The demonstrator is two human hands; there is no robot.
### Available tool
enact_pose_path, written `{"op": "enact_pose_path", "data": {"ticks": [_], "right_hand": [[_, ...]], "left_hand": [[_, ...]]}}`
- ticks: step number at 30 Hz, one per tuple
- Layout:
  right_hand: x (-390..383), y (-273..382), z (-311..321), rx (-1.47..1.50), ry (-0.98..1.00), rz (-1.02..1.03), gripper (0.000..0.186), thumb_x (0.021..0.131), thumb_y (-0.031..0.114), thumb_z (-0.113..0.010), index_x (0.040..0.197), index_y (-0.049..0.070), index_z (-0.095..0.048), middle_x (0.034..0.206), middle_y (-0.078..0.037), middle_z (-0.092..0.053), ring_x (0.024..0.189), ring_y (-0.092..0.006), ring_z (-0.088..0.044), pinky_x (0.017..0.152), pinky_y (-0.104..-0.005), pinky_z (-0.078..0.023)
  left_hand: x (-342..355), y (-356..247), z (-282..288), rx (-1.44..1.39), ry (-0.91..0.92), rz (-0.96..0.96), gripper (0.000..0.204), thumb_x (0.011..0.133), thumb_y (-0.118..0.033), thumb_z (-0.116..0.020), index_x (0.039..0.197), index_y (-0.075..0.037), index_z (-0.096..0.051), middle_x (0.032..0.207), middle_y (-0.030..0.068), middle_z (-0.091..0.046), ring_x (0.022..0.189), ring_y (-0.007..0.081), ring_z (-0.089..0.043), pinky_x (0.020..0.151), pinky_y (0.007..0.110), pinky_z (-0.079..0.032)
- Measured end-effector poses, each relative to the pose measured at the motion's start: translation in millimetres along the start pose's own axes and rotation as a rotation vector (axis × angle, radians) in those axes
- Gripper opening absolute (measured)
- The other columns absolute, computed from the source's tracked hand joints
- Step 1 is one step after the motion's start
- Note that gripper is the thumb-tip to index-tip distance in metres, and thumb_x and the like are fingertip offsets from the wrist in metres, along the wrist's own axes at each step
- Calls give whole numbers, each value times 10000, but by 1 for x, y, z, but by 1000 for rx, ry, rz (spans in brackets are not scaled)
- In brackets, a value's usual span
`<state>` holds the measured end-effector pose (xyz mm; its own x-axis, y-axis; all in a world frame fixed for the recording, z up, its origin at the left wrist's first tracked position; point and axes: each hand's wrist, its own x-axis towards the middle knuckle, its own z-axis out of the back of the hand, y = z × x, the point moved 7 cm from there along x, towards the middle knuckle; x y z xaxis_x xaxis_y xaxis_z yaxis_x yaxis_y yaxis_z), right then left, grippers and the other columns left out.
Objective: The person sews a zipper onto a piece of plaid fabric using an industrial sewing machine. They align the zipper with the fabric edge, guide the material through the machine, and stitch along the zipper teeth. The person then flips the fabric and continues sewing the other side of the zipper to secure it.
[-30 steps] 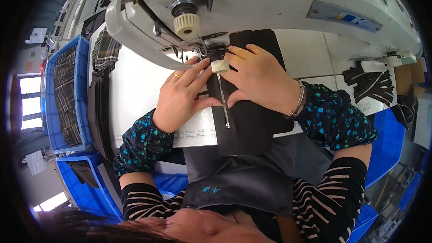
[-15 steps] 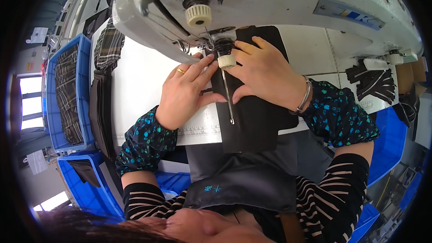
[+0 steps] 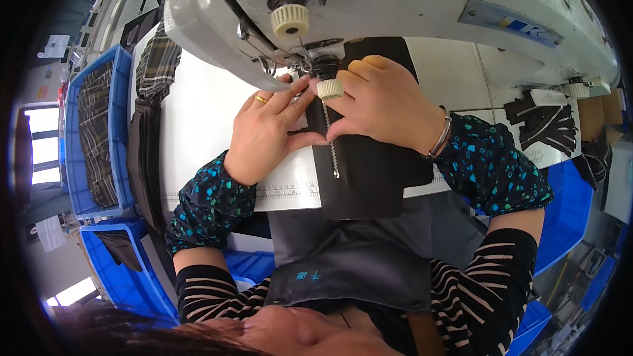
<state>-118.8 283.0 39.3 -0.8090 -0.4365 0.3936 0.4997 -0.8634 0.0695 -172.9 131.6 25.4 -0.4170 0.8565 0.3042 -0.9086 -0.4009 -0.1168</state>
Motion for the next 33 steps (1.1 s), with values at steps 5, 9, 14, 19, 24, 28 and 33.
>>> {"op": "enact_pose_path", "data": {"ticks": [5,9,14,19,24,28,33], "right_hand": [[0,-10,-21,-55,-57,-32,603,694,669,-791,699,79,-664,723,-35,-569,686,-214,-598,658,-360,-423],[0,-13,-26,-35,-64,-51,632,711,687,-782,680,67,-664,652,-37,-534,598,-233,-573,648,-359,-431],[3,-2,-15,-31,12,-59,667,731,658,-770,943,27,-715,823,-58,-602,767,-240,-619,691,-380,-450],[-45,78,12,260,113,3,923,690,580,-806,1351,-35,-619,1385,-157,-607,1183,-347,-604,939,-428,-520],[-81,102,-4,303,138,-97,764,769,311,-850,1418,-15,-612,1562,-174,-542,1422,-370,-538,1151,-471,-480],[-85,72,7,808,-9,-370,403,966,113,-684,1351,-8,-683,1425,-175,-673,1301,-331,-657,1108,-410,-517],[-84,64,8,990,-14,-462,323,1073,123,-558,1328,-13,-703,1366,-175,-714,1285,-327,-671,1100,-389,-512]], "left_hand": [[0,-1,2,8,13,14,787,737,-588,-803,1336,-84,-720,1411,29,-686,1133,274,-679,992,393,-543],[-1,0,2,-3,26,25,787,742,-589,-798,1333,-76,-720,1410,35,-687,1162,282,-668,998,398,-544],[-5,5,-3,-19,5,10,781,785,-572,-785,1375,-71,-689,1454,64,-656,1299,331,-615,1058,418,-518],[-29,-9,-6,34,32,110,653,931,-419,-749,1456,-54,-617,1522,103,-599,1406,364,-546,1131,466,-459],[-65,-26,16,-35,-99,224,404,914,-181,-778,1287,-41,-711,1370,113,-693,1309,366,-617,1062,465,-510],[-82,-57,31,-224,-247,138,270,814,-68,-841,1072,-38,-763,1082,75,-767,1026,307,-711,881,404,-592],[-75,-72,29,-279,-349,49,250,825,-96,-809,1065,-53,-752,1059,49,-749,972,229,-704,784,349,-589]]}}
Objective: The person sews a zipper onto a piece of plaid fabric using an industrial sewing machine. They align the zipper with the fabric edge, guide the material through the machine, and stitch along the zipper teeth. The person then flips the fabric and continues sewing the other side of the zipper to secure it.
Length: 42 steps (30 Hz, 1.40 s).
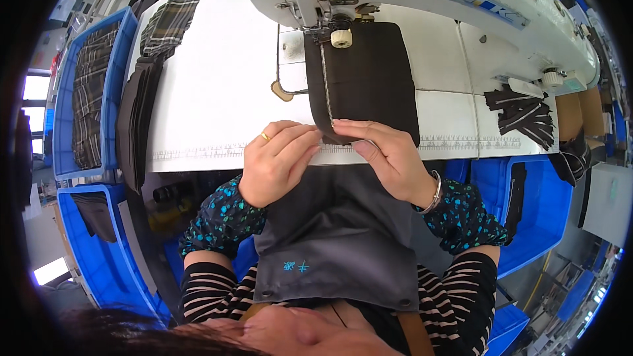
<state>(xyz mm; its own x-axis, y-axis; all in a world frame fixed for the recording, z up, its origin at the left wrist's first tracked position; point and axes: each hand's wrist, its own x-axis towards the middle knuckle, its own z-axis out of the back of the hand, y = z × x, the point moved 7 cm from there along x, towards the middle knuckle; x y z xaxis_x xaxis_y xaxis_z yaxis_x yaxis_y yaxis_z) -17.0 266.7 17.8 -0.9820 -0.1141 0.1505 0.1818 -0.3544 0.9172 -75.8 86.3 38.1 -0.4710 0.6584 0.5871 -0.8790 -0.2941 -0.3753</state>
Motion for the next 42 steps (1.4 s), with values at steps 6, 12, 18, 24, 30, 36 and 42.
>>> {"op": "enact_pose_path", "data": {"ticks": [6,12,18,24,30,36,42], "right_hand": [[1,2,-4,-34,-8,12,322,1078,133,-551,1321,-13,-706,1363,-177,-715,1285,-323,-671,1109,-391,-505],[1,4,-6,-64,-19,10,321,1069,137,-563,1317,-4,-709,1367,-166,-714,1290,-331,-666,1114,-398,-502],[2,8,-11,-183,52,59,357,1072,196,-573,1352,12,-698,1404,-167,-689,1335,-343,-633,1135,-408,-484],[-2,-51,73,121,-525,-166,511,1134,272,-485,1547,-28,-473,1633,-169,-457,1477,-292,-484,1229,-412,-361],[-29,-82,85,596,-9,-575,256,1048,112,-547,1243,10,-678,1000,-98,-738,691,-98,-647,545,-257,-507],[-44,-32,22,-733,43,151,267,886,51,-703,1147,27,-754,1140,-122,-763,1028,-292,-736,877,-406,-590],[-39,-27,13,-804,82,301,342,813,59,-749,1151,78,-795,1216,-145,-749,1158,-393,-695,967,-470,-571]], "left_hand": [[-3,-1,-9,14,-2,-37,267,786,-32,-824,1045,-43,-756,951,46,-743,895,222,-711,722,350,-586],[-5,-4,-6,95,-21,-99,304,725,-46,-809,1026,-61,-767,880,16,-700,795,190,-661,659,319,-548],[-6,-4,-11,162,33,-141,255,733,-160,-695,965,-86,-769,851,-15,-570,787,162,-568,611,299,-460],[-1,-26,-21,340,249,-142,112,766,-164,-649,815,-84,-711,875,20,-534,864,187,-559,658,305,-451],[4,-42,-36,491,254,-152,72,777,-163,-669,744,-102,-687,898,18,-574,878,180,-555,640,296,-412],[-2,-35,-29,427,187,-105,59,772,-162,-680,733,-118,-681,875,4,-554,908,172,-542,634,297,-395],[-5,-30,-23,386,163,-90,36,761,-152,-685,741,-125,-675,864,-8,-529,903,171,-532,634,302,-395]]}}
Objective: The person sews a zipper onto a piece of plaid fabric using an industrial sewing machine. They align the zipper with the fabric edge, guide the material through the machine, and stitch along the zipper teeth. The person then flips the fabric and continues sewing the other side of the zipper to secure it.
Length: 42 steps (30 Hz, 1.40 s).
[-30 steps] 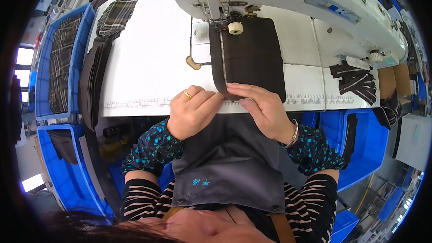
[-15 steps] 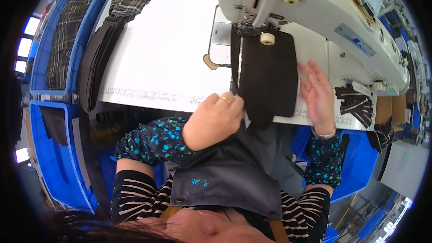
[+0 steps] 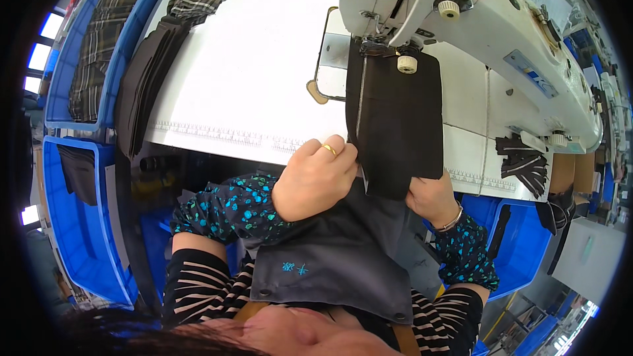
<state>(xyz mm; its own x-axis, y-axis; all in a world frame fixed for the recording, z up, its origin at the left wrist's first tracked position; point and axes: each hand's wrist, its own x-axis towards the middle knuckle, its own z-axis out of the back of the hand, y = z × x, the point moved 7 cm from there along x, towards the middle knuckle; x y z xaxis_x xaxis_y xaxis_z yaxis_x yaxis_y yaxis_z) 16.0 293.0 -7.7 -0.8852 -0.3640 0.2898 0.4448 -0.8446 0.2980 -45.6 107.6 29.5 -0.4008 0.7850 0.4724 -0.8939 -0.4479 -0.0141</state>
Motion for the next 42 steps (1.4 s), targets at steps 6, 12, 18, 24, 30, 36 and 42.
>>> {"op": "enact_pose_path", "data": {"ticks": [6,12,18,24,30,36,42], "right_hand": [[1,11,27,-1,-144,105,138,826,36,-704,956,24,-749,1036,-142,-753,934,-369,-721,835,-460,-588],[14,40,65,-7,-361,84,103,810,85,-779,888,60,-716,926,-100,-716,823,-309,-700,750,-407,-589],[59,56,4,7,-38,-21,452,898,150,-754,1335,57,-687,1474,-153,-613,1307,-343,-625,1085,-507,-505],[55,63,-8,-79,-50,5,483,891,257,-759,1321,44,-698,1453,-211,-615,1327,-372,-608,1093,-505,-498],[55,66,-9,-86,-8,24,494,893,280,-760,1305,14,-697,1434,-255,-619,1318,-376,-618,1099,-497,-495],[67,43,4,-28,21,80,577,870,399,-785,1322,54,-683,1431,-198,-619,1305,-357,-611,1113,-516,-468],[87,13,2,-137,79,-36,843,773,604,-778,1428,93,-632,1539,-157,-549,1400,-355,-533,1155,-538,-423]], "left_hand": [[-6,11,5,-91,-67,110,156,726,-155,-699,867,-100,-736,1017,-2,-649,954,175,-600,663,304,-455],[-26,6,1,-121,9,62,269,789,-147,-671,1001,-15,-772,1252,104,-728,969,198,-593,683,299,-476],[-30,2,6,-56,21,18,270,745,-137,-791,1003,-64,-766,1226,55,-750,955,180,-614,721,309,-511],[-19,38,20,-299,-52,33,211,763,-114,-836,952,-67,-755,1130,44,-759,881,206,-631,724,324,-518],[31,56,2,-161,96,73,480,836,-238,-823,1270,-68,-712,1354,35,-693,1171,280,-631,935,404,-533],[32,64,-15,-188,307,40,743,739,-431,-831,1366,-63,-678,1440,19,-644,1249,250,-597,1023,417,-492],[37,66,-14,-150,304,25,744,691,-463,-840,1318,-80,-718,1420,-4,-659,1194,238,-614,1024,426,-485]]}}
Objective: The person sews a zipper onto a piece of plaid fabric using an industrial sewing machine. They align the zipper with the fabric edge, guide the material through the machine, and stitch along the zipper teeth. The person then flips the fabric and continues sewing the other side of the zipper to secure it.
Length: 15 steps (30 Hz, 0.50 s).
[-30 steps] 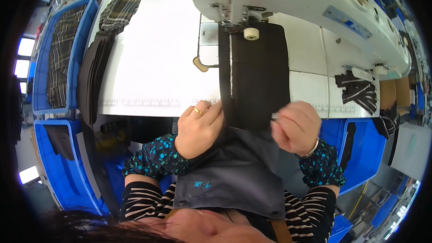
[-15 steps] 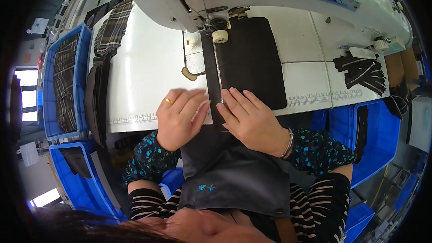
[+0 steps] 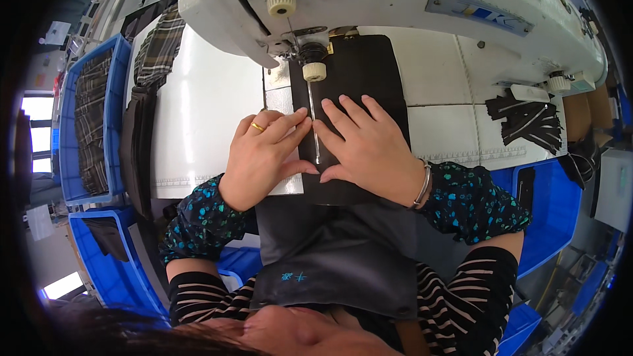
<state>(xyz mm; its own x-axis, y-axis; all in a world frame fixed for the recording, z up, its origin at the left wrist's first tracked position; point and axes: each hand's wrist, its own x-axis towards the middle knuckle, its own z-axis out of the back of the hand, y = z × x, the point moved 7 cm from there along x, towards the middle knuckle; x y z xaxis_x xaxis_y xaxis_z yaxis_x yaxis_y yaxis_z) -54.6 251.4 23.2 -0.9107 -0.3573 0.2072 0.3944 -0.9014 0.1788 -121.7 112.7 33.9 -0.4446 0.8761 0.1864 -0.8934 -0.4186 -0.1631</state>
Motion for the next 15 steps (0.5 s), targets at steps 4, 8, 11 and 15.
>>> {"op": "enact_pose_path", "data": {"ticks": [4,8,11,15], "right_hand": [[9,-9,-2,-3,-27,1,860,752,606,-788,1419,84,-639,1538,-162,-549,1395,-344,-535,1156,-535,-423],[20,-20,-5,0,-56,10,862,747,604,-786,1416,80,-643,1539,-159,-550,1333,-320,-565,1146,-529,-430],[29,-27,-5,-2,-56,22,858,750,600,-785,1417,79,-645,1522,-156,-571,1246,-306,-605,1135,-519,-437],[40,-37,-3,-2,-118,6,768,730,535,-859,1321,72,-697,1374,-164,-645,1365,-344,-564,1132,-520,-434]], "left_hand": [[9,12,-1,-17,-19,4,752,680,-475,-843,1310,-82,-727,1420,-14,-662,1173,234,-617,1022,432,-481],[20,23,-2,19,-45,-3,741,682,-491,-843,1299,-94,-741,1392,-27,-679,1170,232,-617,1023,432,-481],[28,32,-5,29,-32,1,716,711,-519,-817,1295,-111,-740,1367,-32,-674,1205,215,-608,1041,448,-473],[38,44,-7,51,-54,4,706,709,-525,-821,1292,-135,-743,1344,-38,-678,1201,204,-604,1032,444,-470]]}}
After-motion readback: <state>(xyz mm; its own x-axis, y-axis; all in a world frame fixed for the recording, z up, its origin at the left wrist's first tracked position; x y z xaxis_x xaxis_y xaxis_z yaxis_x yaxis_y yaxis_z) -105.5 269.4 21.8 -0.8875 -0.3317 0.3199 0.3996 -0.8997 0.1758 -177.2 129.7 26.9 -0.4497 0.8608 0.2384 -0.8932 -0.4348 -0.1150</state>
